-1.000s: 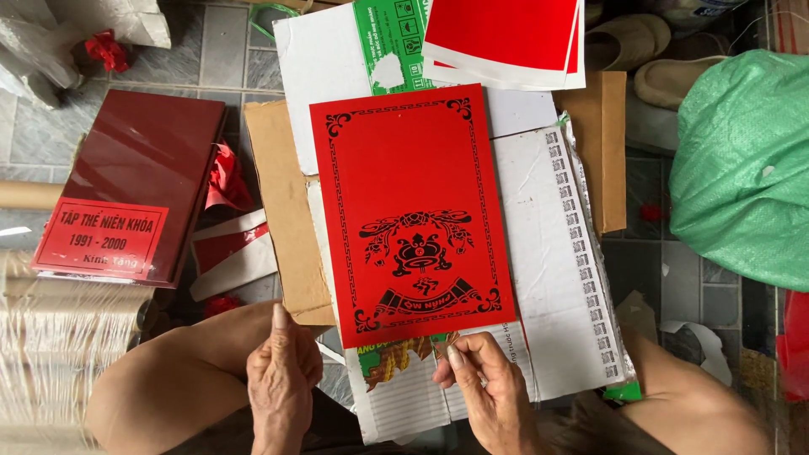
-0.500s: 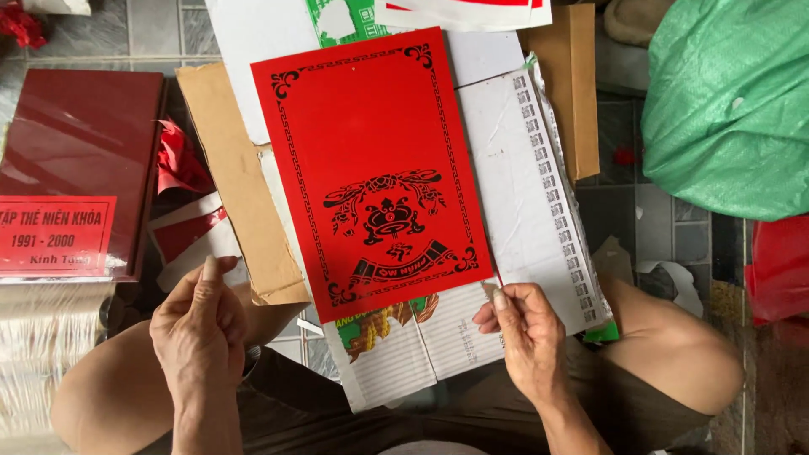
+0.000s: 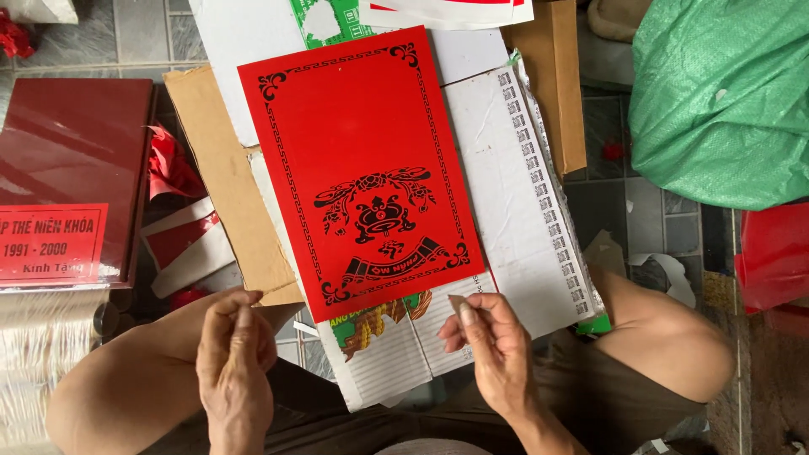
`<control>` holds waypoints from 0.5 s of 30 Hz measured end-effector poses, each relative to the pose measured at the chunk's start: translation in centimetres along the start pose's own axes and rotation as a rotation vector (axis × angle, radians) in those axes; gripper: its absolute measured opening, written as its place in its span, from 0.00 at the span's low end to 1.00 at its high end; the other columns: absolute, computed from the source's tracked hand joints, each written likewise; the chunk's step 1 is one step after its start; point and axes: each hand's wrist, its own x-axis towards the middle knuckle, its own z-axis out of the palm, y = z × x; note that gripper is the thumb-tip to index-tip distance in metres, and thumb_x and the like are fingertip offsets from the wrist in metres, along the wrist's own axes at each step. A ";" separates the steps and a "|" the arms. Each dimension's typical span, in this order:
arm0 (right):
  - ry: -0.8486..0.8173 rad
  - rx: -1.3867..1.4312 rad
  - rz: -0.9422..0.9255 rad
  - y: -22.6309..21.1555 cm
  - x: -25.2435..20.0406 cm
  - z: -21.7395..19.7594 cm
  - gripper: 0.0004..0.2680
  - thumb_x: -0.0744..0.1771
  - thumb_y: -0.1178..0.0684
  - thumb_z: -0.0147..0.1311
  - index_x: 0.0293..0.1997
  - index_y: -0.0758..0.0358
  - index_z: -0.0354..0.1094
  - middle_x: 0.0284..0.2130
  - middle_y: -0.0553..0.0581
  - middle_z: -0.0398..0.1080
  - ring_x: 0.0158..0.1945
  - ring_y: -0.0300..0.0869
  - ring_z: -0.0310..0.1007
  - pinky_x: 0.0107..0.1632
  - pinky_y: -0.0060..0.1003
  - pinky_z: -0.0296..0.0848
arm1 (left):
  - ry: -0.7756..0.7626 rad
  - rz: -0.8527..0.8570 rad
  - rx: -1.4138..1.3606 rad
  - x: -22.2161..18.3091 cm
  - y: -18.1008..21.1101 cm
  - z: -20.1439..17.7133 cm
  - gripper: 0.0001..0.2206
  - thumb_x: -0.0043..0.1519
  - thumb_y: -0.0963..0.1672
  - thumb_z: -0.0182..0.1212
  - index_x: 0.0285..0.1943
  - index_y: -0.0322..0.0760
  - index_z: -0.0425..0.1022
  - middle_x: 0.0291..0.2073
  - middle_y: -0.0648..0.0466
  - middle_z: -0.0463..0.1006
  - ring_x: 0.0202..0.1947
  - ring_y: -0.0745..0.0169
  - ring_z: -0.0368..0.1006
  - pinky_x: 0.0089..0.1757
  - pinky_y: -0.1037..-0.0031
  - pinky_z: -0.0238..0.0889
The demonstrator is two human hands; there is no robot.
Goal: Manually removing excess material from a die-cut red sticker design with a small tool.
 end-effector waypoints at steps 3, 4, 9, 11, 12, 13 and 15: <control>-0.108 0.068 0.027 -0.8 -0.8 2.5 0.08 0.71 0.60 0.45 0.54 0.68 0.68 0.33 0.60 0.78 0.32 0.39 0.78 0.34 0.34 0.80 | -0.185 -0.050 -0.134 -2.5 -0.6 0.6 0.17 0.70 0.40 0.48 0.69 0.31 0.67 0.27 0.57 0.65 0.24 0.75 0.54 0.25 0.81 0.47; -0.176 0.088 0.026 -1.3 -1.1 3.2 0.09 0.71 0.62 0.44 0.55 0.69 0.67 0.35 0.59 0.77 0.34 0.39 0.77 0.36 0.34 0.81 | -0.231 -0.126 -0.227 -3.4 -1.1 1.0 0.19 0.70 0.38 0.46 0.72 0.30 0.65 0.28 0.56 0.66 0.25 0.74 0.56 0.25 0.81 0.49; -0.245 -0.113 0.002 -2.4 -2.9 4.3 0.08 0.70 0.61 0.50 0.55 0.66 0.63 0.30 0.49 0.67 0.29 0.33 0.63 0.33 0.29 0.68 | -0.296 -0.329 -0.444 -5.6 -2.7 4.4 0.22 0.63 0.35 0.44 0.68 0.31 0.66 0.36 0.52 0.71 0.22 0.70 0.57 0.24 0.80 0.50; -0.286 -0.250 -0.099 -2.9 -2.9 4.5 0.10 0.69 0.61 0.54 0.56 0.65 0.63 0.28 0.48 0.65 0.29 0.33 0.61 0.32 0.29 0.65 | -0.320 -0.324 -0.547 -5.7 -2.5 5.5 0.24 0.60 0.33 0.44 0.68 0.29 0.66 0.40 0.51 0.71 0.24 0.70 0.59 0.26 0.80 0.52; -0.301 -0.350 -0.164 -3.5 -2.6 4.8 0.18 0.65 0.59 0.63 0.60 0.65 0.62 0.27 0.49 0.65 0.25 0.33 0.61 0.28 0.29 0.65 | -0.285 -0.411 -0.573 -5.5 -2.0 6.0 0.24 0.59 0.32 0.43 0.67 0.29 0.66 0.41 0.51 0.71 0.28 0.67 0.62 0.30 0.78 0.57; -0.314 -0.450 -0.229 -4.0 -2.3 5.0 0.26 0.60 0.57 0.71 0.63 0.64 0.62 0.25 0.49 0.65 0.22 0.33 0.61 0.25 0.30 0.66 | -0.248 -0.498 -0.597 -5.3 -1.4 6.5 0.24 0.59 0.32 0.41 0.66 0.28 0.66 0.42 0.51 0.71 0.31 0.65 0.66 0.35 0.76 0.62; -0.318 -0.443 -0.267 -4.3 -1.2 5.7 0.27 0.61 0.59 0.70 0.66 0.64 0.60 0.30 0.52 0.70 0.23 0.34 0.64 0.26 0.30 0.67 | -0.270 -0.467 -0.663 -4.1 -0.5 7.6 0.22 0.61 0.33 0.42 0.65 0.29 0.66 0.43 0.50 0.72 0.36 0.61 0.69 0.40 0.71 0.66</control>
